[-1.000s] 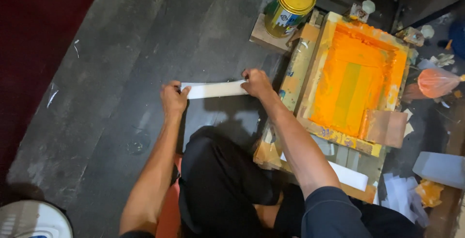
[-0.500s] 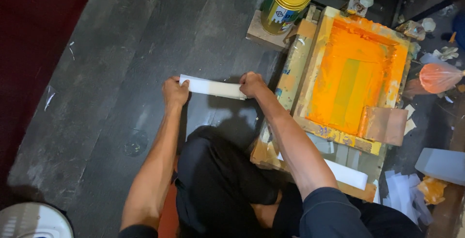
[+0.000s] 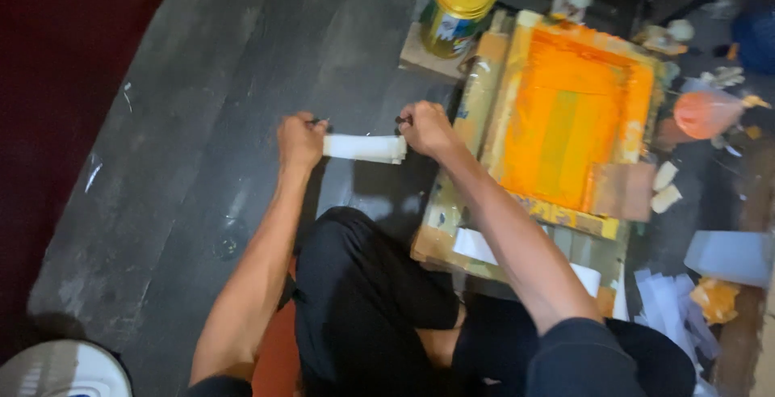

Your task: Preparing a screen printing frame by taping the edges and using a roller to spread orange ink across the mesh.

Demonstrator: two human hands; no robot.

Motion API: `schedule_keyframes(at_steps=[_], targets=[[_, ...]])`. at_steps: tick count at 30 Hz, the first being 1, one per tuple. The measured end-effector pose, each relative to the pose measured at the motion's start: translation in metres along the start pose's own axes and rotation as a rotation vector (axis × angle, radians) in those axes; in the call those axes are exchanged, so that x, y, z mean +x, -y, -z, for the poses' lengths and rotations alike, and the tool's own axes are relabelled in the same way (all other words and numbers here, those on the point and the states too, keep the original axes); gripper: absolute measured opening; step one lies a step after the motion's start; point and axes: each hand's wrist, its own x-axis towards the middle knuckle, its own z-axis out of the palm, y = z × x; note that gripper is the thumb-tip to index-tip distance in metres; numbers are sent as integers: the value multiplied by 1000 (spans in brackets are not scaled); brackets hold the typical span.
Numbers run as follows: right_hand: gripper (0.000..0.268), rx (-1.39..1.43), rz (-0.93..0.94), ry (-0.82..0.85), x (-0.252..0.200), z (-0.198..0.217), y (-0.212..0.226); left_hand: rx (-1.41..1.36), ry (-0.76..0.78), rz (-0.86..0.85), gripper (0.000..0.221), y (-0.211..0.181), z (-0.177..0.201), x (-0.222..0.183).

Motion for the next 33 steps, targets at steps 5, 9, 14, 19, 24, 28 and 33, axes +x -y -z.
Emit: schedule_keyframes(at_steps=[5,9,14,19,24,28,33], targets=[[21,-2,131,-126,-118,110,22,46,118,-186,23,-97,-5,-48],[15,83,88,-216,-216,159,-18,95,290,-377,18,-159,-55,-110],[21,116,-87,-262,-304,157,-97,86,608,-617,25,-203,-73,-225],[24,178,-181,-262,-367,152,-119,182,796,-748,19,-203,-98,-268],[22,23,-147,-205,-383,149,-131,468,742,-795,31,-178,-122,-261],[25,2,-117,-163,-383,148,-132,414,732,-799,27,-173,-118,-264],[26,-54,-99,-147,-377,139,-146,382,712,-782,20,-180,-111,-269]])
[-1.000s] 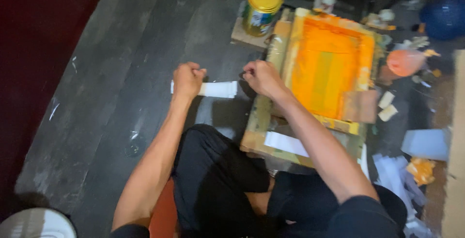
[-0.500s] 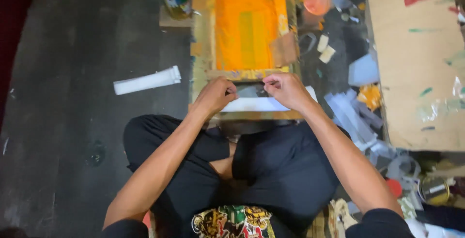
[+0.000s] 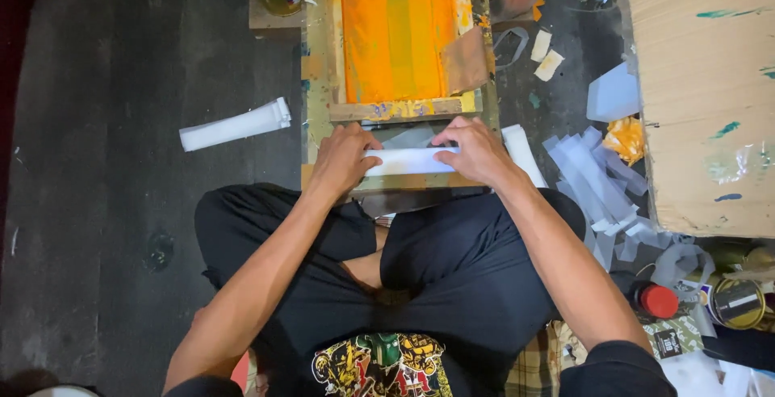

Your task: Preparing a screen printing frame by taping the edges and using a roller to spread orange ink across the mesh.

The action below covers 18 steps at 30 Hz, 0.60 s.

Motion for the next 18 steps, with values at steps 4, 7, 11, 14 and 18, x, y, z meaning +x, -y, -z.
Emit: schedule_keyframes(at_steps=[4,7,11,14,18], targets=[[23,12,-8,30,1,1,0,14,0,-2,18,-6,11,-4],[22,19,-10,27,0,1,2,17,-17,4,15,-1,7,-4],[20,5,11,17,-1,1,2,27,-41,-6,8,1,4,-4],[19,10,-3,9,-2,0,3,21,-49,-4,4,1,4,-4],[12,31,-6,-4,-8,14,18,0,-53,24,5,-12,17,-9]])
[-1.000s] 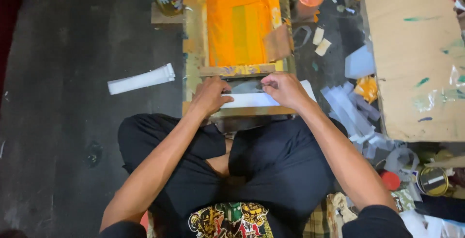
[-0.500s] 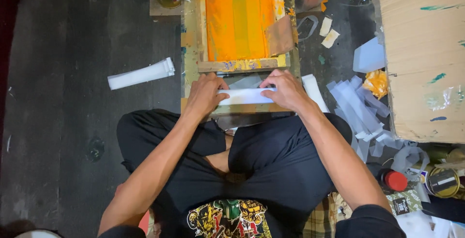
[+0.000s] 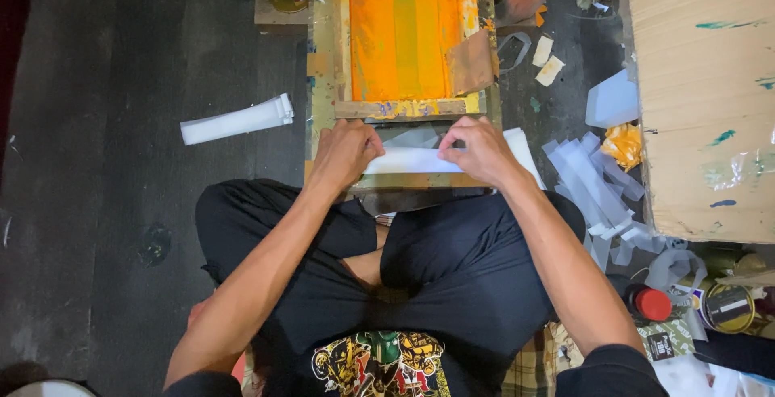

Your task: Preparing a screen printing frame by taping the edges and using a roller to spread orange ink across the mesh.

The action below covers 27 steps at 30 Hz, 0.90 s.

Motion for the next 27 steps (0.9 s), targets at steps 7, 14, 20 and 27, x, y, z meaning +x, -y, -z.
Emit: schedule_keyframes(at_steps=[7,14,20,27], targets=[[12,318,-51,-3,-14,44,23,-70,9,32,10,-19,33,-3],[14,379,-20,-172,-28,58,-14,-30,-119,-53,38,7,-1,-4],[14,409,-66,-145,-28,52,-15,-111,-72,-30,38,1,-1,-6],[14,418,-98,-65,-23,47,-12,-192,-103,68,39,8,-6,3]])
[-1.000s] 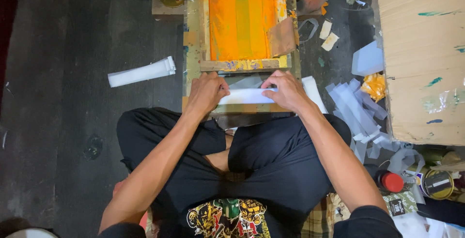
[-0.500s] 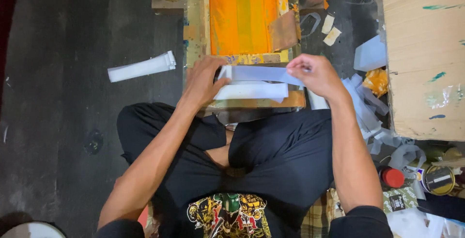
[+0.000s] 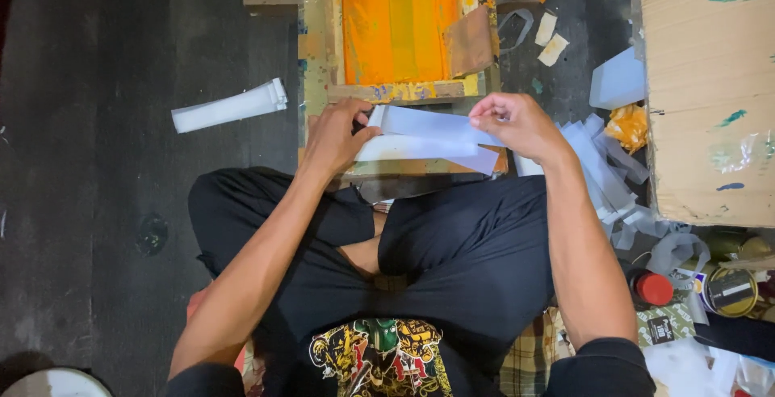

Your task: Preparing a screen printing frame by taping the edges and using a roller to spread orange ink across the mesh.

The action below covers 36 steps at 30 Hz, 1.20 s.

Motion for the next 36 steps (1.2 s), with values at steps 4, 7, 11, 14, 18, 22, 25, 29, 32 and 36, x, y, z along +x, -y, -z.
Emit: schedule_keyframes(at_steps=[4,7,11,14,18,22,25,29,32,36], targets=[[13,4,1,21,2,1,-1,-27,13,28,14,19,-20,13],[15,-155,-35,46,8,0,-9,-165,-40,-23,14,5,-17,10],[48,-301,-23,113,12,-10,17,-345,-118,-232,16,-22,-11,4],[60,-299,18,138,17,-21,28,-449,-133,-309,16,-35,-13,5],[58,-115,44,191,10,-23,46,-488,-139,-328,16,-36,-17,3],[40,-137,130,160,19,-36,13,-470,-137,-325,17,-29,-22,1],[14,-161,176,132,27,-38,-7,-383,-125,-266,23,-22,-15,-6],[8,-192,44,145,26,-33,-2,30,-15,-269,14,-4,-11,-14],[19,-222,28,152,22,-41,-7,95,3,-295,15,4,-17,-18],[37,-665,230,-26,30,-62,-39,168,11,-299,34,16,-26,-14]])
